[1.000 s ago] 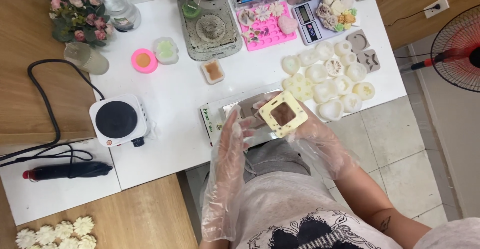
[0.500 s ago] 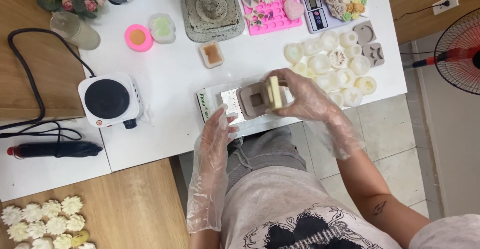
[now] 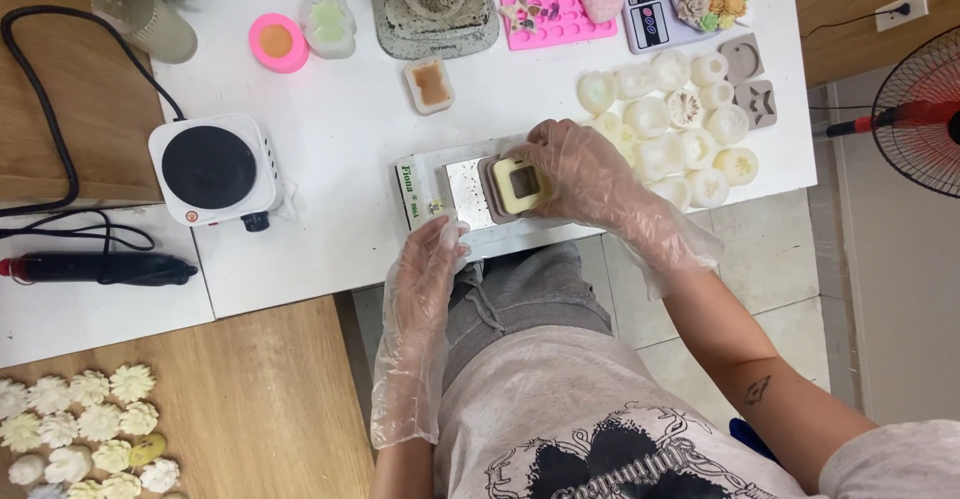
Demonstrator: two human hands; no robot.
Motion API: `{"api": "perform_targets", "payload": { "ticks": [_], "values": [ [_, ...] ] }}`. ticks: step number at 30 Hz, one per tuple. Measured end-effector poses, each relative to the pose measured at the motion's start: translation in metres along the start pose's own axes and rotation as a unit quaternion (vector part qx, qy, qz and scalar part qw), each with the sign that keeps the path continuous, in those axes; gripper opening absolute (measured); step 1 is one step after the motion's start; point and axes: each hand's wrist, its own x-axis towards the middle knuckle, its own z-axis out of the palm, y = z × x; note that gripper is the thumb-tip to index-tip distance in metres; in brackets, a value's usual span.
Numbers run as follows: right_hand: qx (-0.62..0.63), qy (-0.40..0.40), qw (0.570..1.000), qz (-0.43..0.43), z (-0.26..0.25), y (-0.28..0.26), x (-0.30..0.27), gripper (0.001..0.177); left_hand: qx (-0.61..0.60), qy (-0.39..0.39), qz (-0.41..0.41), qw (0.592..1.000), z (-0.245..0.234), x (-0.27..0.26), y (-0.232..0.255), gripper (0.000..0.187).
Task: The recorder is crafting decorative wax flowers using molds and specialized tools in a workshop setting.
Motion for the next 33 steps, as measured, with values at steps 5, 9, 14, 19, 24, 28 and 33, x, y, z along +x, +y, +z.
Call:
{"api": "perform_targets", "payload": {
  "ticks": [5, 9, 14, 19, 24, 28, 33],
  "values": [
    [-0.008, -0.009, 1.0, 0.012, -0.001, -0.003, 0.0, 0.079, -0.002, -0.01, -0.003, 1.0, -0.003, -0.002, -0.001, 0.055],
    [-0.013, -0.017, 1.0, 0.023, -0.006, -0.007, -0.001, 0.08, 0.011, -0.011, 0.007, 1.0, -0.003, -0.001, 0.002, 0.053],
    [0.008, -0.005, 1.0, 0.017, -0.009, -0.01, -0.001, 0.079, 0.011, -0.023, -0.008, 1.0, -0.005, 0.002, 0.001, 0.053],
    [0.014, 0.02, 1.0, -0.006, -0.004, -0.007, -0.001, 0.081, -0.01, -0.033, -0.001, 0.999, -0.004, 0.007, -0.001, 0.052],
    [0.018, 0.021, 1.0, -0.002, 0.0, -0.006, -0.002, 0.081, 0.015, -0.018, -0.067, 0.997, 0.001, 0.003, 0.013, 0.055],
    [0.007, 0.013, 1.0, 0.004, -0.001, -0.008, 0.0, 0.081, 0.024, -0.029, -0.058, 0.998, 0.0, 0.006, 0.011, 0.056],
    [-0.004, -0.004, 1.0, 0.01, 0.0, -0.006, 0.0, 0.081, 0.048, -0.023, -0.062, 0.997, 0.0, 0.004, 0.018, 0.055]
  ]
}}
